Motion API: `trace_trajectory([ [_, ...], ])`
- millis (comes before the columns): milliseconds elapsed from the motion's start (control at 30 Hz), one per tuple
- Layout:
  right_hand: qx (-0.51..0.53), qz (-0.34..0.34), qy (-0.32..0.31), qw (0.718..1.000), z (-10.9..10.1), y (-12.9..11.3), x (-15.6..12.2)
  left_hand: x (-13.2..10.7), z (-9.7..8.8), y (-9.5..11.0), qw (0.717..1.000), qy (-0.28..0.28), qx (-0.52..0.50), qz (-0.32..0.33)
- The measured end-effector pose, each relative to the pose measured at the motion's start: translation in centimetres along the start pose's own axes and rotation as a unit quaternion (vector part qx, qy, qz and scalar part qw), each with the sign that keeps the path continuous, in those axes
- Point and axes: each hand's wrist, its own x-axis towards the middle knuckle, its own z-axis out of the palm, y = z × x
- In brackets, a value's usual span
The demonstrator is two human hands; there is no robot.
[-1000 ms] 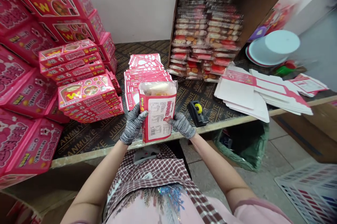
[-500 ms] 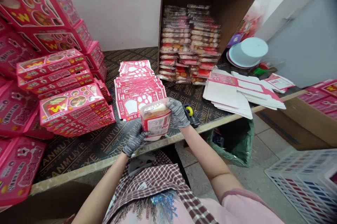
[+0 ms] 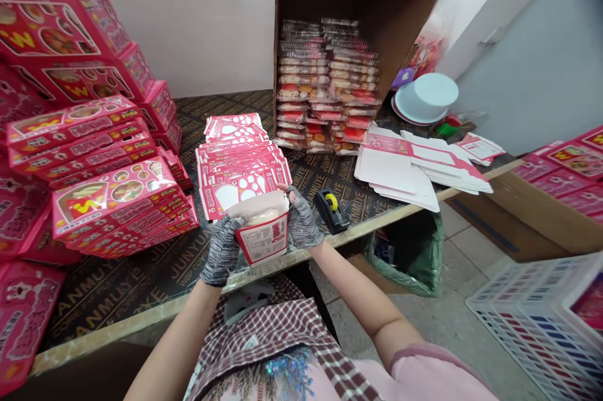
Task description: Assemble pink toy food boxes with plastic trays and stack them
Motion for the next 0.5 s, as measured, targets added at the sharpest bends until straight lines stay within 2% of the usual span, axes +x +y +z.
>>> trace_trajectory([
  [67, 0.007, 0.022, 0.007, 1.0, -0.2, 0.4, -0.3, -0.1, 0.4, 0.9, 1.0, 0.0, -0.023, -0.016],
  [133, -0.008, 0.024, 0.027, 0.999, -0.1, 0.5, -0.7, -0.2, 1.2, 1.5, 0.999, 0.037, -0.038, -0.005],
  [200, -0.003, 0.003, 0.05, 0.999, 0.3, 0.2, -1.0, -0.5, 2.2, 1.8, 0.993, 0.1, -0.037, 0.041],
  [267, 0.009, -0.028, 0.072, 0.997, 0.9, -0.2, -1.3, -0.8, 3.0, 1.9, 0.986, 0.129, -0.031, 0.098],
  [367, -0.013, -0.053, 0.109, 0.992, 1.4, -0.7, -1.8, -1.2, 3.2, 1.9, 0.985, 0.099, -0.003, 0.139],
  [500, -0.099, -0.074, 0.116, 0.986, 1.0, -1.2, -2.2, -1.3, 2.0, 2.8, 0.99, 0.047, 0.072, 0.113],
])
